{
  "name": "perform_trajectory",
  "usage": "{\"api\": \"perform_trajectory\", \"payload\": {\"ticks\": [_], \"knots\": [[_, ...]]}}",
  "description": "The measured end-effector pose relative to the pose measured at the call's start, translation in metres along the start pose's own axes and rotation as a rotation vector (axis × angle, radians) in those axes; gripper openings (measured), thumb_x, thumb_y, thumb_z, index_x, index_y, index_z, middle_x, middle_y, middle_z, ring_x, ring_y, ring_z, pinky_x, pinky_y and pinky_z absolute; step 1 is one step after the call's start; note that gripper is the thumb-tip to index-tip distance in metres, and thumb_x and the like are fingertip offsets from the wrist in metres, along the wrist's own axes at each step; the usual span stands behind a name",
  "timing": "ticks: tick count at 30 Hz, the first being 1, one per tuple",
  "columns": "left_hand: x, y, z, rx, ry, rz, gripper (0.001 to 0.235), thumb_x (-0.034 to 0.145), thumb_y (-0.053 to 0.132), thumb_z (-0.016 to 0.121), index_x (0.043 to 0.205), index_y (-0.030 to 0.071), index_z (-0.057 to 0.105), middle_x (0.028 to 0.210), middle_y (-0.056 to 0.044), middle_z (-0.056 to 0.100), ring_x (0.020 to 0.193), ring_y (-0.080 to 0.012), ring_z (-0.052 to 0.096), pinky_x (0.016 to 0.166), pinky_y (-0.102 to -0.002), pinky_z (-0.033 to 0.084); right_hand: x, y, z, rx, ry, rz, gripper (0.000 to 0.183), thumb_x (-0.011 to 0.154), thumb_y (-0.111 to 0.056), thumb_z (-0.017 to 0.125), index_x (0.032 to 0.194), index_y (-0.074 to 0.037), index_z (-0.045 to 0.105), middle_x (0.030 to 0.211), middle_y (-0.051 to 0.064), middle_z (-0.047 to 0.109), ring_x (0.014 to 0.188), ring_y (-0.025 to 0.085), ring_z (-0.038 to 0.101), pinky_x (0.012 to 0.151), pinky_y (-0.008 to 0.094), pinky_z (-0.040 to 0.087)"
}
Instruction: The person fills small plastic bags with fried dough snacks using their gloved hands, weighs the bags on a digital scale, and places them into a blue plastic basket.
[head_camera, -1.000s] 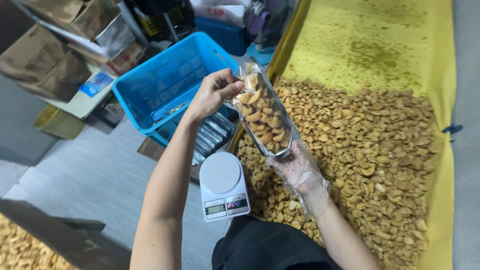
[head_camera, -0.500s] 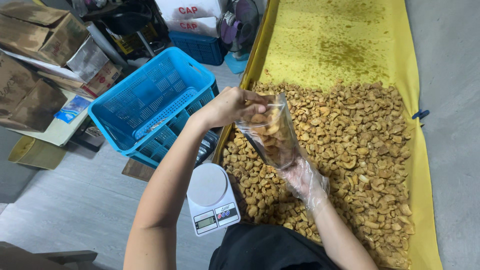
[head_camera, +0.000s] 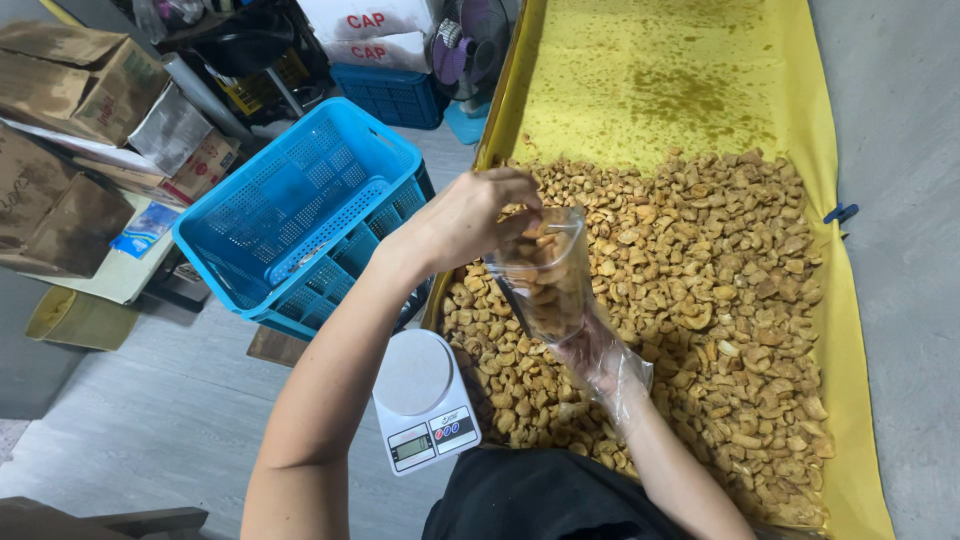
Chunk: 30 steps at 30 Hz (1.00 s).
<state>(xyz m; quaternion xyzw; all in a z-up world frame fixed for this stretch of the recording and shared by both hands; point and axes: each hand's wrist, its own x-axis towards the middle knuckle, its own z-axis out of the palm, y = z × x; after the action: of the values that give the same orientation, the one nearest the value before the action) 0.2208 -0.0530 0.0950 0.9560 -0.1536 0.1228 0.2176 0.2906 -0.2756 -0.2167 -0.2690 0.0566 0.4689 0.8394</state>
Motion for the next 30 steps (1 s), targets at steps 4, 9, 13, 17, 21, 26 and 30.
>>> {"api": "perform_trajectory", "payload": {"ticks": [4, 9, 13, 17, 21, 26, 30], "knots": [[0.001, 0.006, -0.009, 0.02, 0.1, -0.201, 0.025, 0.095, 0.017, 0.068, 0.116, 0.003, 0.068, 0.124, -0.016, 0.067, 0.1, -0.0284, 0.074, 0.092, -0.037, 0.061, -0.013, -0.007, 0.004, 0.083, -0.216, -0.1, 0.06, 0.109, -0.028, 0.059, 0.152, 0.006, 0.035, 0.136, 0.027, 0.053, 0.117, 0.029, 0.061, 0.088, 0.033, 0.063], [0.009, 0.001, 0.023, -0.017, 0.044, -0.092, 0.043, 0.085, 0.028, 0.082, 0.117, 0.003, 0.066, 0.12, -0.023, 0.065, 0.11, -0.0386, 0.065, 0.098, -0.049, 0.051, -0.034, -0.016, 0.031, 0.13, -0.017, -0.17, 0.062, 0.098, -0.032, 0.059, 0.144, 0.004, 0.038, 0.137, 0.025, 0.053, 0.121, 0.032, 0.062, 0.093, 0.039, 0.062], [0.017, -0.003, 0.067, -0.161, -0.027, 0.056, 0.034, 0.085, 0.032, 0.084, 0.1, 0.005, 0.069, 0.099, -0.019, 0.075, 0.106, -0.0377, 0.064, 0.091, -0.048, 0.052, -0.051, -0.016, 0.061, 0.239, -0.133, -0.166, 0.06, 0.106, -0.027, 0.059, 0.15, 0.007, 0.037, 0.144, 0.027, 0.05, 0.131, 0.032, 0.057, 0.103, 0.041, 0.057], [0.017, -0.005, 0.08, -0.227, 0.005, -0.139, 0.016, 0.096, 0.022, 0.069, 0.09, 0.007, 0.065, 0.082, -0.009, 0.074, 0.072, -0.0201, 0.074, 0.065, -0.038, 0.061, -0.07, -0.017, 0.094, 0.291, -0.34, -0.186, 0.053, 0.107, -0.029, 0.053, 0.149, 0.0, 0.039, 0.145, 0.022, 0.05, 0.132, 0.032, 0.054, 0.109, 0.044, 0.053], [0.008, -0.01, 0.059, -0.204, 0.063, -0.071, 0.021, 0.098, 0.021, 0.071, 0.088, 0.003, 0.064, 0.07, -0.012, 0.067, 0.062, -0.0208, 0.065, 0.058, -0.038, 0.05, -0.131, -0.045, 0.122, -0.246, -0.777, -0.373, 0.046, 0.105, -0.043, 0.053, 0.141, -0.016, 0.048, 0.147, 0.014, 0.053, 0.135, 0.029, 0.052, 0.108, 0.045, 0.053], [-0.006, -0.013, 0.062, -0.497, -0.221, -0.153, 0.019, 0.095, 0.025, 0.069, 0.085, 0.01, 0.065, 0.076, -0.004, 0.073, 0.069, -0.0128, 0.07, 0.057, -0.032, 0.054, -0.15, -0.087, 0.167, -0.652, -0.55, -0.425, 0.052, 0.092, -0.049, 0.065, 0.13, -0.013, 0.063, 0.133, 0.009, 0.067, 0.126, 0.027, 0.06, 0.088, 0.042, 0.057], [-0.031, 0.006, 0.084, -0.642, -0.384, -0.129, 0.025, 0.092, 0.028, 0.076, 0.084, 0.007, 0.064, 0.082, -0.008, 0.074, 0.076, -0.0147, 0.072, 0.062, -0.031, 0.058, -0.146, -0.091, 0.175, -0.754, -0.325, -0.31, 0.058, 0.081, -0.047, 0.076, 0.124, -0.009, 0.07, 0.125, 0.009, 0.073, 0.122, 0.025, 0.064, 0.09, 0.042, 0.051]]}}
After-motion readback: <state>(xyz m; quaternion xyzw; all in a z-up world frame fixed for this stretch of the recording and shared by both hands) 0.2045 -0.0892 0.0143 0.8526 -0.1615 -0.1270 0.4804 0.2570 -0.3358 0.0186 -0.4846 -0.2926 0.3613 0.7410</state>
